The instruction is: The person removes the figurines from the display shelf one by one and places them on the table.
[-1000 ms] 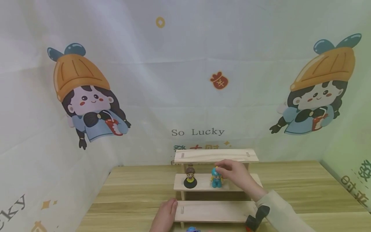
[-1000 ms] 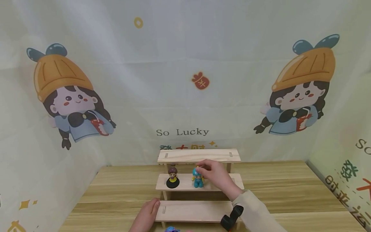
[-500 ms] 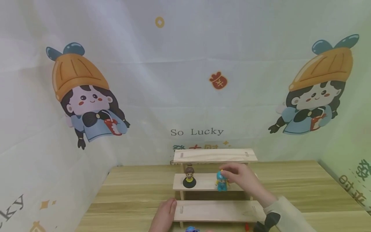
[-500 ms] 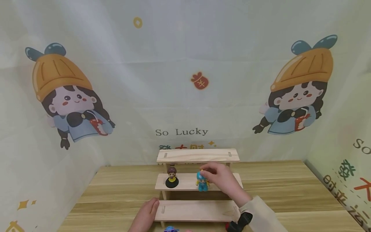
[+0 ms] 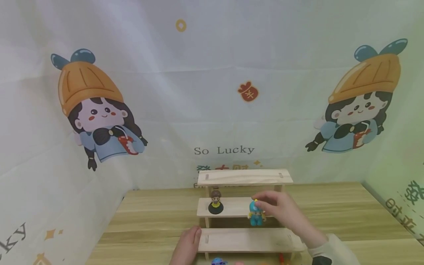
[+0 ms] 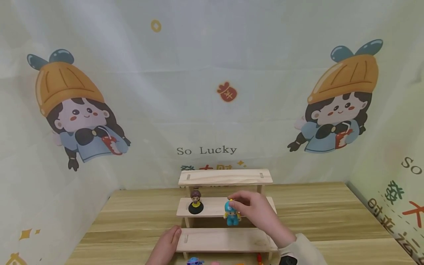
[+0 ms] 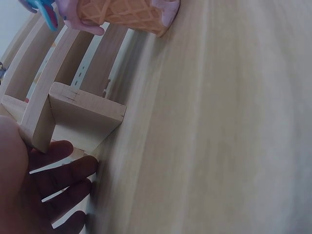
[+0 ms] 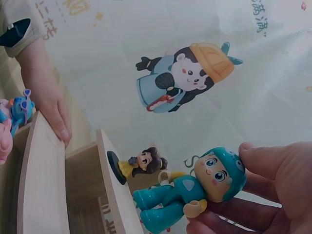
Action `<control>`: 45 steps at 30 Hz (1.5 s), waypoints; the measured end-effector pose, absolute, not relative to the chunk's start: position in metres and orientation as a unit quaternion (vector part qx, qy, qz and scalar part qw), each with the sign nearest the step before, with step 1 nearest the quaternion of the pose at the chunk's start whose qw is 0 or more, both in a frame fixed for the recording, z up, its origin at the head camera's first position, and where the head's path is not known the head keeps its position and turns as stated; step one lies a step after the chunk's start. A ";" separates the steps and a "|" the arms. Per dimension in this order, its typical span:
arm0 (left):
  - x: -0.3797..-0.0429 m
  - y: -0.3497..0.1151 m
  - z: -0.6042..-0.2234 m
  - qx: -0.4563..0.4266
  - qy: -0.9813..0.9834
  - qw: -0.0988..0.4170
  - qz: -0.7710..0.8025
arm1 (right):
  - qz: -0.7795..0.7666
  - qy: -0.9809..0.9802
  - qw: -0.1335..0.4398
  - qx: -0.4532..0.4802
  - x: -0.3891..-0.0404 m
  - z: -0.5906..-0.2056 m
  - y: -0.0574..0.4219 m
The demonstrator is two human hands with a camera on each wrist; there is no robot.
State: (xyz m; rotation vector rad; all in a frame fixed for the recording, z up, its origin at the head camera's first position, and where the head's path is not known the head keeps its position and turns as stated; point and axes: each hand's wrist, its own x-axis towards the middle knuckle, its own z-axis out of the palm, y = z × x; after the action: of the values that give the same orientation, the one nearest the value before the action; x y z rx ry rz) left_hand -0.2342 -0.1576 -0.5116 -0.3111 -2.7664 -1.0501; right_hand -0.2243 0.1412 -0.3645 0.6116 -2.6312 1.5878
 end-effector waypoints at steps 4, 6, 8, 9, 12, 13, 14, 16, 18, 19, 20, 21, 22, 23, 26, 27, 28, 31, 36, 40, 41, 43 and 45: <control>-0.235 -0.158 -0.512 -0.099 -0.927 0.079 -0.352 | 0.493 -0.848 0.013 0.194 -0.218 -0.363 0.142; -0.236 -0.158 -0.512 -0.097 -0.928 0.078 -0.352 | 0.491 -0.850 0.015 0.191 -0.215 -0.363 0.142; -0.236 -0.158 -0.512 -0.099 -0.928 0.080 -0.351 | 0.492 -0.850 0.011 0.188 -0.211 -0.362 0.143; -0.236 -0.158 -0.512 -0.101 -0.928 0.082 -0.349 | 0.492 -0.850 0.008 0.187 -0.209 -0.362 0.143; -0.236 -0.158 -0.512 -0.105 -0.928 0.088 -0.348 | 0.502 -0.845 -0.009 0.183 -0.203 -0.362 0.144; -0.236 -0.158 -0.512 -0.106 -0.928 0.090 -0.346 | 0.506 -0.843 -0.015 0.179 -0.201 -0.362 0.144; -0.235 -0.158 -0.511 -0.104 -0.928 0.090 -0.346 | 0.511 -0.841 -0.021 0.177 -0.199 -0.363 0.144; -0.235 -0.158 -0.510 -0.102 -0.929 0.089 -0.346 | 0.523 -0.833 -0.031 0.176 -0.195 -0.364 0.145; -0.234 -0.157 -0.509 -0.100 -0.929 0.087 -0.347 | 0.530 -0.829 -0.037 0.175 -0.190 -0.366 0.145; -0.234 -0.157 -0.509 -0.099 -0.929 0.085 -0.346 | 0.531 -0.827 -0.038 0.179 -0.188 -0.367 0.145; -0.234 -0.157 -0.509 -0.098 -0.929 0.084 -0.347 | 0.532 -0.826 -0.041 0.183 -0.186 -0.368 0.145; -0.234 -0.157 -0.508 -0.099 -0.929 0.084 -0.347 | 0.531 -0.826 -0.044 0.184 -0.184 -0.369 0.145; -0.234 -0.157 -0.508 -0.099 -0.929 0.083 -0.348 | 0.530 -0.826 -0.048 0.185 -0.182 -0.370 0.146; -0.234 -0.157 -0.508 -0.099 -0.928 0.083 -0.348 | 0.527 -0.828 -0.051 0.186 -0.181 -0.371 0.146; -0.234 -0.157 -0.508 -0.098 -0.929 0.081 -0.348 | 0.515 -0.835 -0.062 0.183 -0.176 -0.374 0.146; -0.234 -0.157 -0.508 -0.097 -0.929 0.080 -0.349 | 0.510 -0.839 -0.066 0.179 -0.175 -0.376 0.146; -0.234 -0.157 -0.508 -0.097 -0.929 0.079 -0.349 | 0.501 -0.844 -0.069 0.177 -0.174 -0.377 0.147; -0.235 -0.158 -0.508 -0.097 -0.928 0.078 -0.350 | 0.481 -0.854 -0.079 0.182 -0.169 -0.382 0.148; -0.236 -0.159 -0.510 -0.097 -0.929 0.084 -0.348 | 0.486 -0.840 -0.099 0.219 -0.163 -0.390 0.151; -0.236 -0.159 -0.512 -0.101 -0.928 0.091 -0.347 | 0.523 -0.814 -0.118 0.224 -0.156 -0.398 0.152; -0.236 -0.159 -0.512 -0.102 -0.928 0.093 -0.346 | 0.537 -0.804 -0.123 0.224 -0.154 -0.401 0.152; -0.235 -0.160 -0.513 -0.103 -0.927 0.096 -0.347 | 0.548 -0.795 -0.120 0.231 -0.152 -0.407 0.151; -0.235 -0.160 -0.513 -0.102 -0.928 0.099 -0.346 | 0.556 -0.787 -0.119 0.240 -0.150 -0.413 0.151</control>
State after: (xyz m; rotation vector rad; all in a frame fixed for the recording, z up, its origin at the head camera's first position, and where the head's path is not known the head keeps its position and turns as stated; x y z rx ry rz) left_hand -0.2349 -0.1599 -0.5130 -0.3020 -2.7430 -1.0222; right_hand -0.1498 0.1506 -0.4131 0.8169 -2.6787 1.8942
